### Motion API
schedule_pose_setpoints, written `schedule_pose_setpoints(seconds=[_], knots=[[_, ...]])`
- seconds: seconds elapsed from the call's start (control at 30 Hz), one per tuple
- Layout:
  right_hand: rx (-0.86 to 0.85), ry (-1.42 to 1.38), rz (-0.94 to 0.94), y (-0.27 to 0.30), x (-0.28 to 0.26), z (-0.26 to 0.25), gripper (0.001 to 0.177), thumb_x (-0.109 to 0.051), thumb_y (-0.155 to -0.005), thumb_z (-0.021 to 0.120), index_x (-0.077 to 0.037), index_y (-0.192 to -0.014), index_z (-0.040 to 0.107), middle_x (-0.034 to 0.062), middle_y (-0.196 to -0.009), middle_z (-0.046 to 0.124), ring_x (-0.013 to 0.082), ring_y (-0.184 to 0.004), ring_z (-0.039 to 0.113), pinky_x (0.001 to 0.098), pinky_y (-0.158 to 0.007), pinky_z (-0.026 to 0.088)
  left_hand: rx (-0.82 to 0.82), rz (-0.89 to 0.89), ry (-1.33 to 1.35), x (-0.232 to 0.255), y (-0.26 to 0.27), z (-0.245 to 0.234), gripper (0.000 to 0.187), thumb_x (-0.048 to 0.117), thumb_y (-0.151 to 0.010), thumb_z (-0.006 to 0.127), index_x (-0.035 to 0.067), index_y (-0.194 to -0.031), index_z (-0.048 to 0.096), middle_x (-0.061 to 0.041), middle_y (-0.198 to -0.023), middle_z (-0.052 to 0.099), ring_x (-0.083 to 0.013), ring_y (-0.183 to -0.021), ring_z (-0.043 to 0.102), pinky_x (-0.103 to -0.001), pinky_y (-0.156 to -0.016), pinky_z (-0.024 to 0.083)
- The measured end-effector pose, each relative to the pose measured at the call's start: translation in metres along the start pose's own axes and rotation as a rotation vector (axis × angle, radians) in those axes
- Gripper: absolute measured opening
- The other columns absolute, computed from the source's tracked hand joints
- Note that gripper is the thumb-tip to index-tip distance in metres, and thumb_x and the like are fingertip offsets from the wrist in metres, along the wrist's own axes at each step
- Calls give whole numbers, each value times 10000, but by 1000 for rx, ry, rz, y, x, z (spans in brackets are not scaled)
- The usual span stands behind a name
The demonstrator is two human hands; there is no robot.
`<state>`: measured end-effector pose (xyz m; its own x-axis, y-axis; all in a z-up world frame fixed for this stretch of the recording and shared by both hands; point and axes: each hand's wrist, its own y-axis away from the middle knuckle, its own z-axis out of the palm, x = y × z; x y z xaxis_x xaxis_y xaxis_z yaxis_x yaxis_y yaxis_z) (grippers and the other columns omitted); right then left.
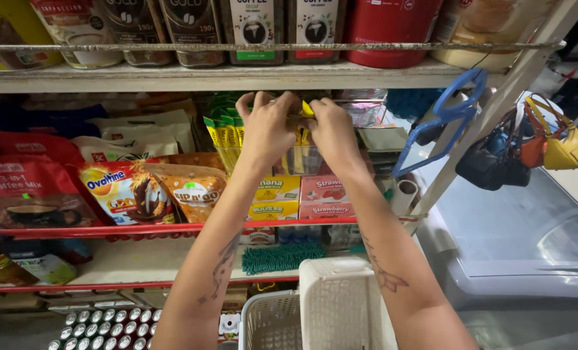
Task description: The person is restocking and organizing snack and beverage packets on grocery store shelves.
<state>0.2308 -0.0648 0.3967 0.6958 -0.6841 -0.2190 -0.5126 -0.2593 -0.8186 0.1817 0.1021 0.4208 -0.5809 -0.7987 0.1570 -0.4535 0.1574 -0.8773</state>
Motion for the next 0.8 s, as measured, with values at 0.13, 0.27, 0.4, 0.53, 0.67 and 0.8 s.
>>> schedule_pose_setpoints(seconds=[0.13,0.27,0.4,0.53,0.67,0.8], knots=[[-49,-223,161,4,-27,-25,190,-28,-831,732,4,-986,627,197,-927,690,405,-867,710,486,-721,556,63,56,101,17,-5,-11,384,238,-742,778,139,-1104,699,-60,-1052,739,-310,-1049,579,-546,-984,270],[58,-264,147,18,-31,-17,224,-56,-829,749,-3,-1020,644,218,-894,712,404,-827,727,485,-682,563,72,79,52,13,-9,-1,170,222,-857,757,178,-1008,693,-4,-1001,740,-265,-1073,600,-530,-1070,284],[106,-66,128,26,-26,-4,233,-77,-871,776,1,-1050,649,239,-865,707,448,-840,690,524,-683,530,74,77,39,12,-12,2,122,211,-849,749,179,-951,690,5,-949,743,-267,-1049,611,-536,-1080,276],[71,-120,166,22,-24,-8,264,-80,-855,764,-12,-1090,664,235,-867,717,442,-827,697,523,-666,535,57,78,35,6,-14,8,156,248,-858,762,162,-968,692,-16,-917,735,-291,-1033,601,-551,-1062,273],[-84,-18,265,16,-19,-8,213,-159,-852,772,-36,-1015,715,242,-816,715,445,-801,701,541,-690,539,36,94,21,4,-12,13,130,197,-869,747,151,-970,680,-23,-949,744,-289,-1056,607,-564,-1082,276],[-127,162,261,19,3,10,139,-148,-836,743,-57,-940,761,252,-813,710,463,-799,693,561,-710,545,1,96,10,-1,-11,19,163,117,-846,723,144,-1001,682,-31,-963,750,-297,-1057,604,-570,-1091,279]])
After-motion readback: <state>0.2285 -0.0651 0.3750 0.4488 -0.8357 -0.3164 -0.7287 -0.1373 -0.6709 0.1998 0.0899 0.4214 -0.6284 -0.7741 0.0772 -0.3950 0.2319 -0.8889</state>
